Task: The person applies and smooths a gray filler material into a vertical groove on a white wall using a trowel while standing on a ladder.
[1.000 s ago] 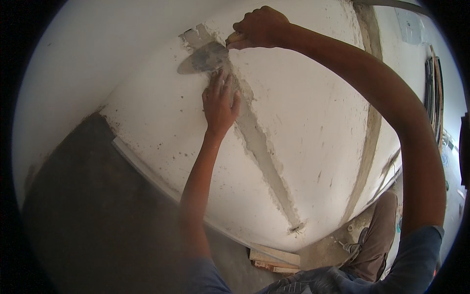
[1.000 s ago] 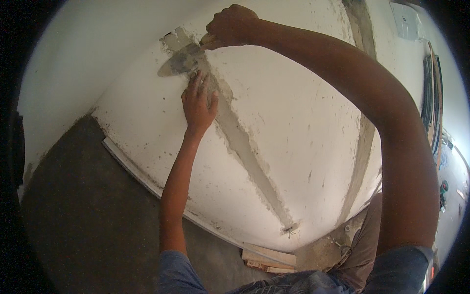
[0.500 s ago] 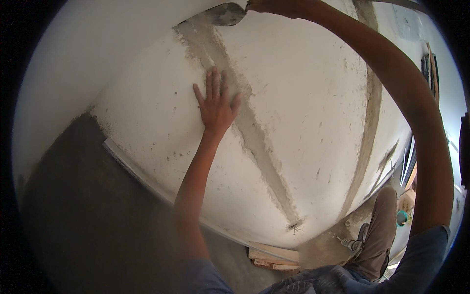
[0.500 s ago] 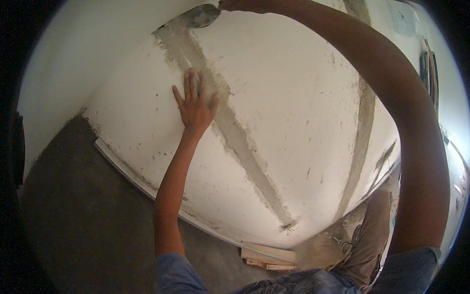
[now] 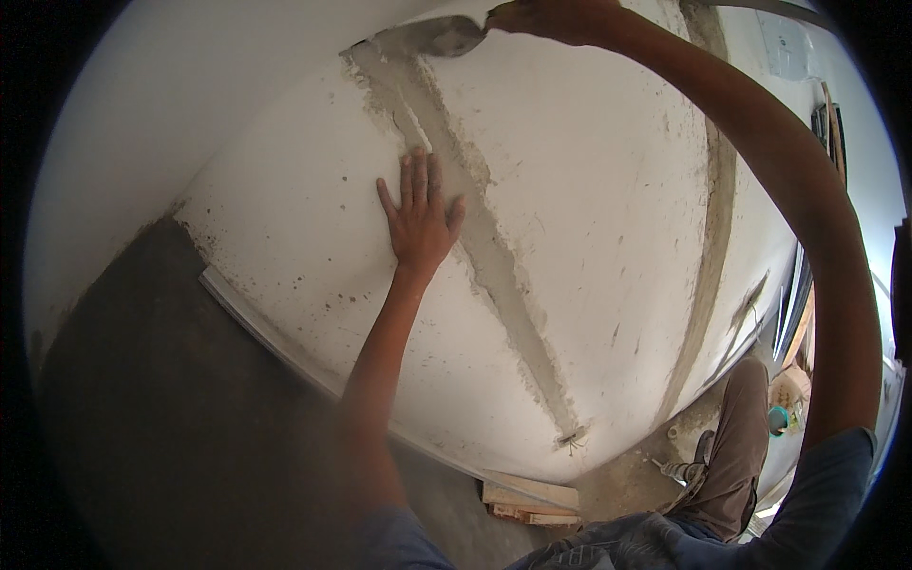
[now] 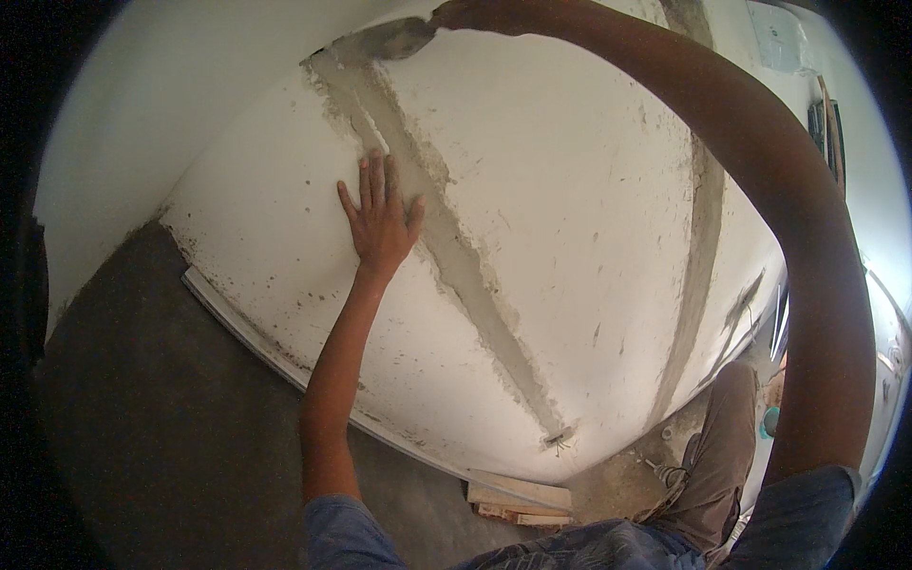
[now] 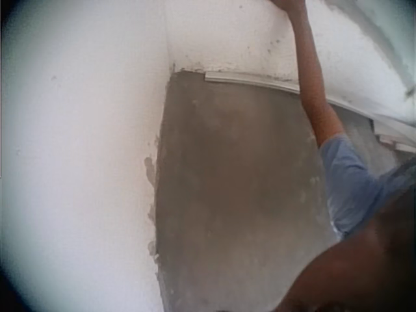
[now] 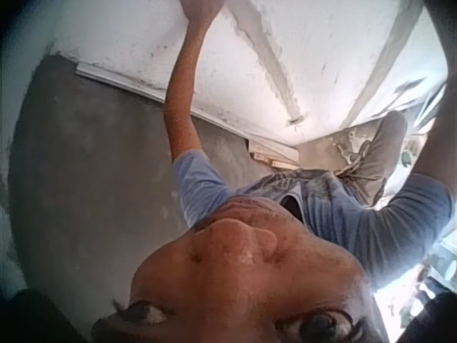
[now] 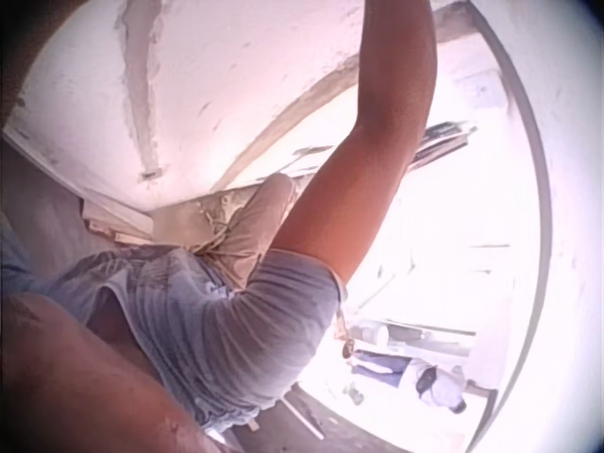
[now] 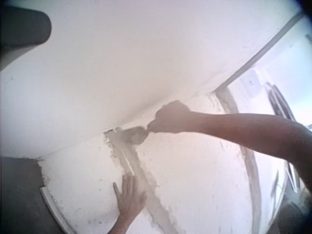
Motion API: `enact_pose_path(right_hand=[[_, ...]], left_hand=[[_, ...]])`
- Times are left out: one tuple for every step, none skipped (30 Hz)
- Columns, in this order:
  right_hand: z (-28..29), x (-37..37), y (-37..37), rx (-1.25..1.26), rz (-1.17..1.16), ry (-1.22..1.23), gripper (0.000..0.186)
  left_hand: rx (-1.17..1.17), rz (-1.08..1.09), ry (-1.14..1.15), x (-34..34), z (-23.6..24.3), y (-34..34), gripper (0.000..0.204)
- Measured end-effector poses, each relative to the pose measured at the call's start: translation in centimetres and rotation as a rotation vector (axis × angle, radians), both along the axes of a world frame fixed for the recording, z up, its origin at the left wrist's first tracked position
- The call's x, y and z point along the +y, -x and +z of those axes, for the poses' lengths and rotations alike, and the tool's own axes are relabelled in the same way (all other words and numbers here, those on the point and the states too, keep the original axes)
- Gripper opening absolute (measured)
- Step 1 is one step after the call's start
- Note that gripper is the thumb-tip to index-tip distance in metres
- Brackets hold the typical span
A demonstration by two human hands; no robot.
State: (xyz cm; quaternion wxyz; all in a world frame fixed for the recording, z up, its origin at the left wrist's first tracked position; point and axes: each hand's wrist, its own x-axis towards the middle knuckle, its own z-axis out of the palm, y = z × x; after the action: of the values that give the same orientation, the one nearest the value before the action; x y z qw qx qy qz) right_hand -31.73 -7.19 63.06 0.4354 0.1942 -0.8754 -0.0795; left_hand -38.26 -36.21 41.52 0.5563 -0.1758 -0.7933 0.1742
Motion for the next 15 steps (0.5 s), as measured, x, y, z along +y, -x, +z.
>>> enact_pose_path(right_hand=[[-0.1,-0.6,0.1,0.04,0.096,-0.072,0.06],[0.1,-0.8,0.0,0.002,0.061,0.012,0.06],[0.4,-0.9,-0.1,-0.038,0.029,0.097,0.06],[0.6,-0.9,-0.3,-0.08,-0.007,0.182,0.061],[1.9,0.3,-1.4,-0.087,-0.105,0.238,0.061],[3.0,4.1,0.1,0.088,-0.125,0.151,0.061],[2.7,4.1,-2.8,-0.016,-0.243,0.125,0.061],[1.7,3.4,-1.4,0.013,-0.186,0.071,0.06],[0.6,2.6,0.1,0.045,-0.135,0.018,0.059],[0.1,0.7,0.3,0.02,-0.08,0.011,0.057],[-0.1,-1.1,-0.4,0.008,-0.047,0.0,0.054],[-0.3,-3.0,-1.1,-0.006,-0.014,-0.01,0.051],[0.1,-4.8,-3.1,-0.095,-0.128,-0.067,0.044],[0.6,-3.9,-2.2,0.024,-0.061,-0.184,0.041],[0.9,-2.8,-1.5,0.143,0.009,-0.299,0.039]], left_hand=[[0.019,0.022,0.022,-0.4,0.1,-0.1,0.075],[0.037,0.047,0.045,-0.9,0.1,-0.3,0.075],[0.019,0.066,0.062,-1.6,0.1,-0.7,0.075],[0.0,0.081,0.08,-2.5,0.0,-1.2,0.075],[0.01,0.033,0.065,-1.0,0.3,-0.3,0.074],[0.017,-0.055,0.048,1.0,0.6,0.8,0.074],[0.003,-0.115,0.034,2.0,-0.2,1.9,0.074],[-0.032,-0.095,0.054,-0.1,-0.6,0.9,0.074],[-0.041,-0.044,0.06,-1.6,-1.0,0.2,0.074],[-0.041,-0.009,0.06,-2.3,-1.2,-0.6,0.074],[-0.029,0.004,0.058,-2.0,-1.2,-0.6,0.074],[-0.035,0.065,0.056,-1.5,-1.3,-0.8,0.074],[-0.026,0.039,0.052,-0.9,-1.4,-0.4,0.074],[-0.018,0.015,0.048,-0.4,-1.4,-0.1,0.074],[-0.011,-0.007,0.046,-0.2,-1.3,0.1,0.074]])
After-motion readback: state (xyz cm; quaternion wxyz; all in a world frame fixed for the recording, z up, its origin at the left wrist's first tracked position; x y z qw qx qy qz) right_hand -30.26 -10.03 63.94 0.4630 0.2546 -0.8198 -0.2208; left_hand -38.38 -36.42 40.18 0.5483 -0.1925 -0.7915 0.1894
